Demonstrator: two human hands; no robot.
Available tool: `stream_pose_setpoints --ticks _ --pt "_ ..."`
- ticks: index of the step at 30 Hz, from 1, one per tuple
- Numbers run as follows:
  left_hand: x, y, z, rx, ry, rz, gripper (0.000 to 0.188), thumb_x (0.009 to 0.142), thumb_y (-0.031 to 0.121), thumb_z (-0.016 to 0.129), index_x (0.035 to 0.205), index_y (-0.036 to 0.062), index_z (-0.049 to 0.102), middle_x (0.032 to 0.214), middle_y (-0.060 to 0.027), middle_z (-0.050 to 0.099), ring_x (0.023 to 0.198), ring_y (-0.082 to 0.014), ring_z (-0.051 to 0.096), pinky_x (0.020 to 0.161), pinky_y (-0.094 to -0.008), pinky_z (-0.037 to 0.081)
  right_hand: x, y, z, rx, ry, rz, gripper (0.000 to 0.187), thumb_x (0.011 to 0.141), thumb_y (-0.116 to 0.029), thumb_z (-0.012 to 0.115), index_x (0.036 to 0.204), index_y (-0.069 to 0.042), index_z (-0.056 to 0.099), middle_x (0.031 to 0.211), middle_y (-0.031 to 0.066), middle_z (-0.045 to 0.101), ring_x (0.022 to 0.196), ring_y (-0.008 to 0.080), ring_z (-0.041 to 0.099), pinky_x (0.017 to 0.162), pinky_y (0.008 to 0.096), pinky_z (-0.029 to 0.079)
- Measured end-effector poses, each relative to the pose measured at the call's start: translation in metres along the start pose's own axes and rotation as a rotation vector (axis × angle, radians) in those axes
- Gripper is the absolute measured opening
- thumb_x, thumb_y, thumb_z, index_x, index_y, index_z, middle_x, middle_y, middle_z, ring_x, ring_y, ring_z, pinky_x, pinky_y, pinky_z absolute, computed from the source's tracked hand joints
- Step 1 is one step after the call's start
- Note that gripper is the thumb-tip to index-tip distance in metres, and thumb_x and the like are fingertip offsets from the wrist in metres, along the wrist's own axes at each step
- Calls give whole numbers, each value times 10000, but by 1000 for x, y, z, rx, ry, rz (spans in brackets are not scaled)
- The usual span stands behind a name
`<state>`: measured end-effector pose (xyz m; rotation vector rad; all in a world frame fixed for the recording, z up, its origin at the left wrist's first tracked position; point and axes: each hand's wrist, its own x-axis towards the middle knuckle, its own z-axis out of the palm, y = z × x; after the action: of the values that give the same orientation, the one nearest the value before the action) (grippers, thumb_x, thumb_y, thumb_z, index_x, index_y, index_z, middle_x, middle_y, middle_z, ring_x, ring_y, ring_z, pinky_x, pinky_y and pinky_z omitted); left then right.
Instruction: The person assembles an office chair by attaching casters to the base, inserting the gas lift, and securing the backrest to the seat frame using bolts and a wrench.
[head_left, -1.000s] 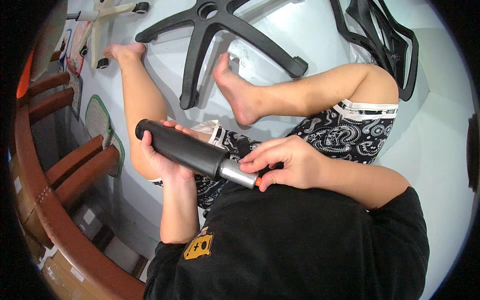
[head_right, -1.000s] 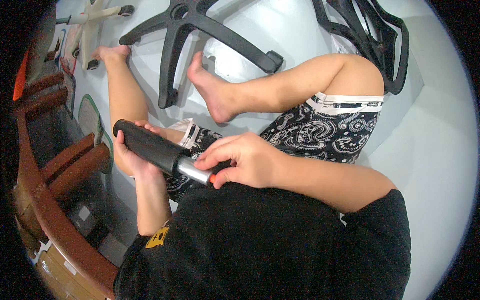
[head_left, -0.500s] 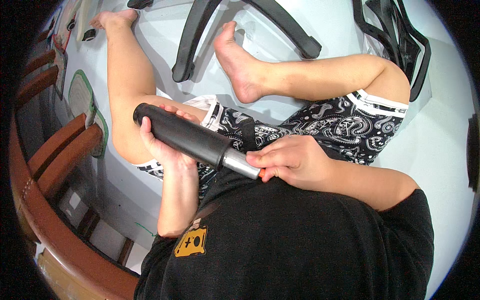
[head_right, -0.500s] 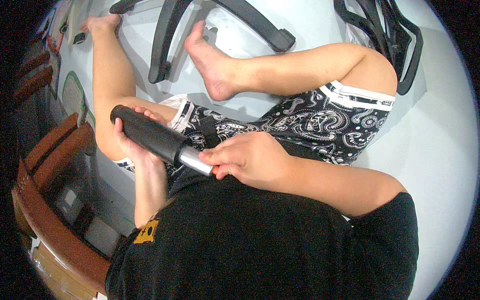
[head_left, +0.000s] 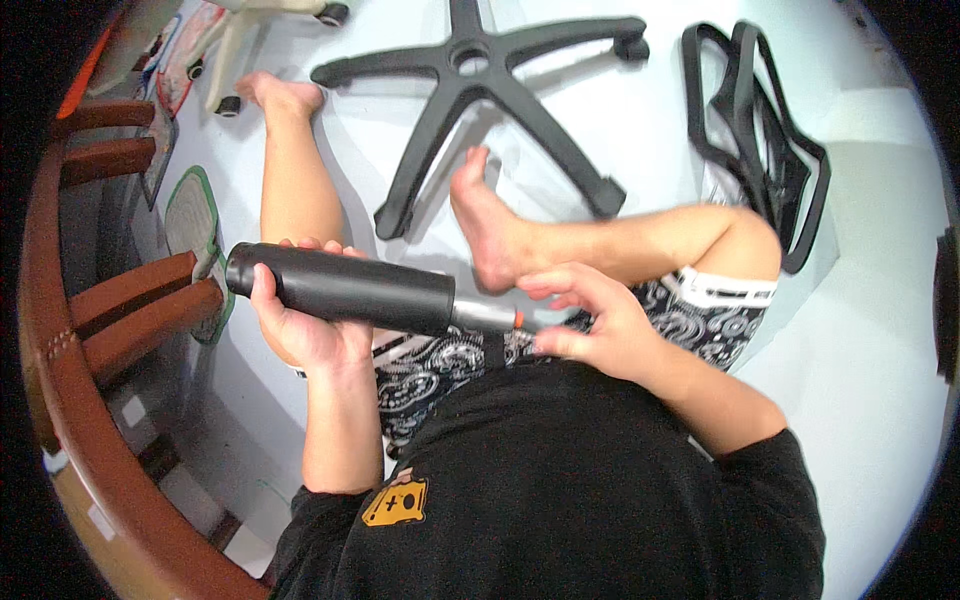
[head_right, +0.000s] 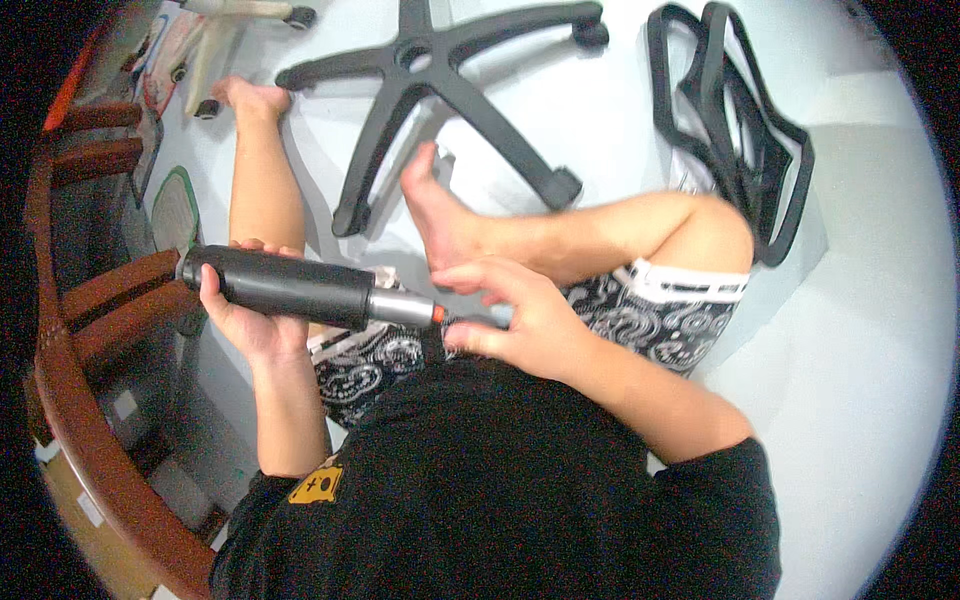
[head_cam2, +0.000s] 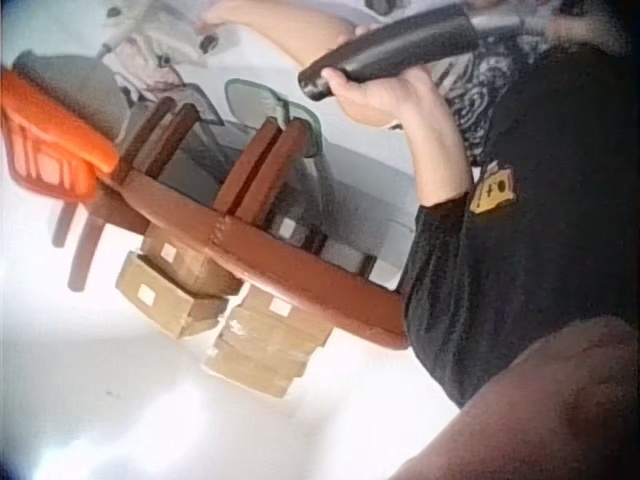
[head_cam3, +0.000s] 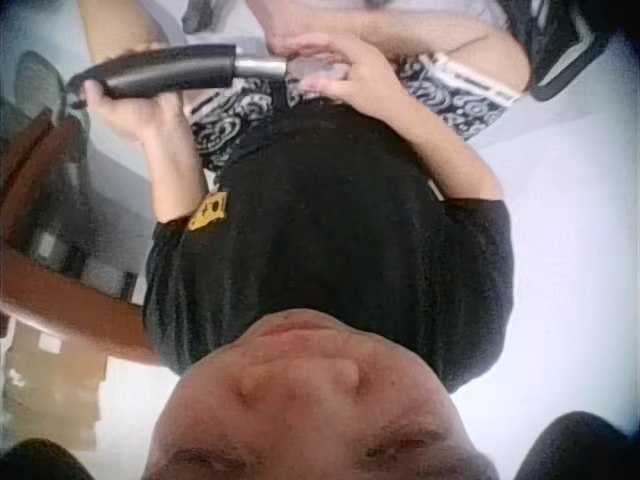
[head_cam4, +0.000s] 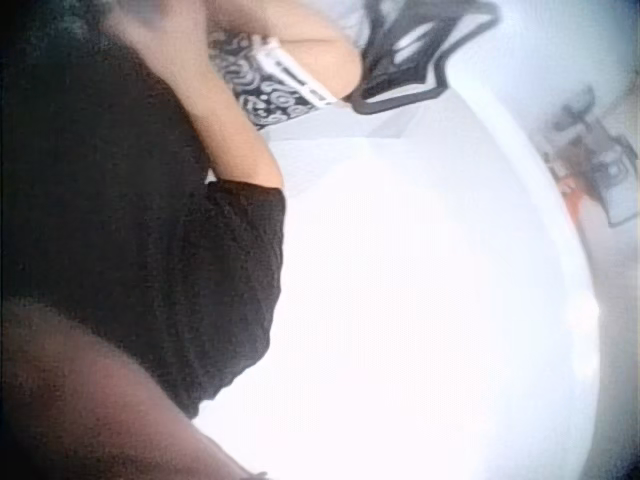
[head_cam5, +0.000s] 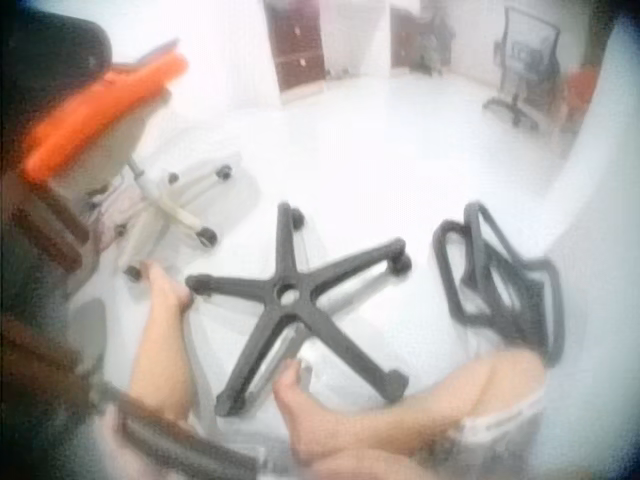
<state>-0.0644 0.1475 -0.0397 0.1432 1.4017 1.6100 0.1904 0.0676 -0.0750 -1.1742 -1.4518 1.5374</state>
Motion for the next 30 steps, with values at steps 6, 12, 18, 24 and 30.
stream_pose_setpoints --ticks 6,12,18,24,30 --pt "0 -3 54 -234 -201 -90 386 907 435 464 926 59 549 868 -102 616 892 -285 611 852 -474 503 13 10 5 -85 -232 227 354 851 -147 699 1167 -38 582 977 43 646 885 110 609 782 255 498" --pt "-32 -34 116 -319 -464 -425 286 927 326 513 957 56 601 868 -46 631 800 -197 602 766 -408 510 85 -23 5 650 319 -257 783 830 -392 711 1444 -151 290 1415 98 393 1329 247 356 1049 450 353" --pt "30 -66 96 542 -1346 -193 262 887 309 588 947 69 673 784 -96 672 706 -238 642 660 -390 518 164 -66 -65 665 697 -696 398 873 -51 624 1219 -69 428 1123 131 601 1050 265 596 929 432 486" --pt "106 -77 69 1538 -577 443 480 791 437 637 1008 10 611 975 -219 639 917 -391 623 794 -482 504 255 -26 -56 321 638 -563 402 803 47 679 1127 -7 447 1042 124 611 963 197 615 904 346 494" --pt "115 -96 56 1420 -659 318 431 789 417 629 1012 48 607 951 -205 649 899 -390 630 782 -481 505 263 2 -49 31 548 -493 501 752 32 739 1142 -8 426 1063 116 594 957 175 591 873 324 487"
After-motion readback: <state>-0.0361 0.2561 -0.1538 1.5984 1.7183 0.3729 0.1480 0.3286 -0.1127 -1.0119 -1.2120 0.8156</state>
